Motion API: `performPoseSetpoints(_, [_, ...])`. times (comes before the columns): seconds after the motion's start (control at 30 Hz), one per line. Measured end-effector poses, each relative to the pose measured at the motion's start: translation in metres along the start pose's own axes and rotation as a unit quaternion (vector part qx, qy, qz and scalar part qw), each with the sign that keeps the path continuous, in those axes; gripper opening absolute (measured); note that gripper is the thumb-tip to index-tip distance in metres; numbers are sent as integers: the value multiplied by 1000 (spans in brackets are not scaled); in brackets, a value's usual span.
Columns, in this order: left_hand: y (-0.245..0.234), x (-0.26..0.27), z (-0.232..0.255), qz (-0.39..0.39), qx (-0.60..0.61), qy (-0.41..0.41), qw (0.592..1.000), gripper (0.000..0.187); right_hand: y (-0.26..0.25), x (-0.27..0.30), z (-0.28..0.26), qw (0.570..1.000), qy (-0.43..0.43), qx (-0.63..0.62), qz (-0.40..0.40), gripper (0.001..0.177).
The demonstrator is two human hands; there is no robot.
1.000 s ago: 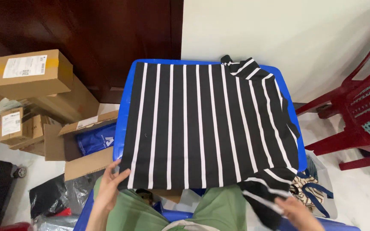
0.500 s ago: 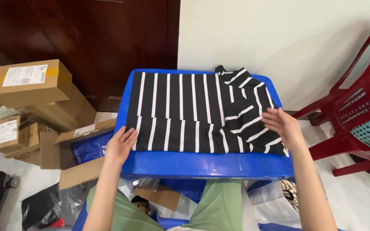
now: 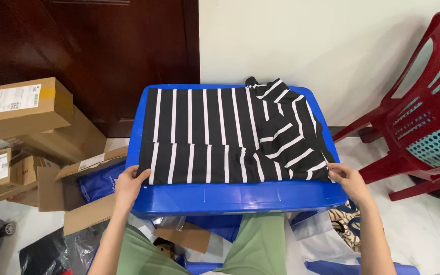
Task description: Fold a black and white striped shirt on a blue stool
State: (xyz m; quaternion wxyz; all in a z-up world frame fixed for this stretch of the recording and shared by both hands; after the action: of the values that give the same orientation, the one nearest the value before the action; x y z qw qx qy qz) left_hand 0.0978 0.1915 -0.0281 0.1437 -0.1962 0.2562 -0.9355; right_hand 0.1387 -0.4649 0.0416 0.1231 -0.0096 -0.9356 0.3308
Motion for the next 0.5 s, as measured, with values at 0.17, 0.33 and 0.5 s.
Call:
performPoseSetpoints(0.17, [-5, 4, 11, 8, -37, 25, 999, 31, 3, -8, 16, 997, 9, 81, 2, 38])
performPoseSetpoints(0.33, [-9, 29, 39, 18, -30, 52, 998, 28, 9, -8, 10, 985, 28, 167, 24, 37])
performPoseSetpoints(0.5, [-10, 32, 40, 43, -12, 68, 997, 25, 8, -16, 24, 965, 29, 254, 52, 27])
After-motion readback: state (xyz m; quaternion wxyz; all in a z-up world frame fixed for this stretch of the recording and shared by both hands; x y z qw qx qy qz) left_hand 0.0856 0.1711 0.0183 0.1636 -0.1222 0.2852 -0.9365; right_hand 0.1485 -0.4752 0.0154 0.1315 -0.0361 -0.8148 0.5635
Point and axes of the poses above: each hand's wrist, its own x-axis away from the middle knuckle, its own y-axis out of the palm, z = x × y, the point moved 9 cm from there along -x, towards the middle knuckle, and after that the axes turned 7 degrees about -z, right-handed, at the moved point
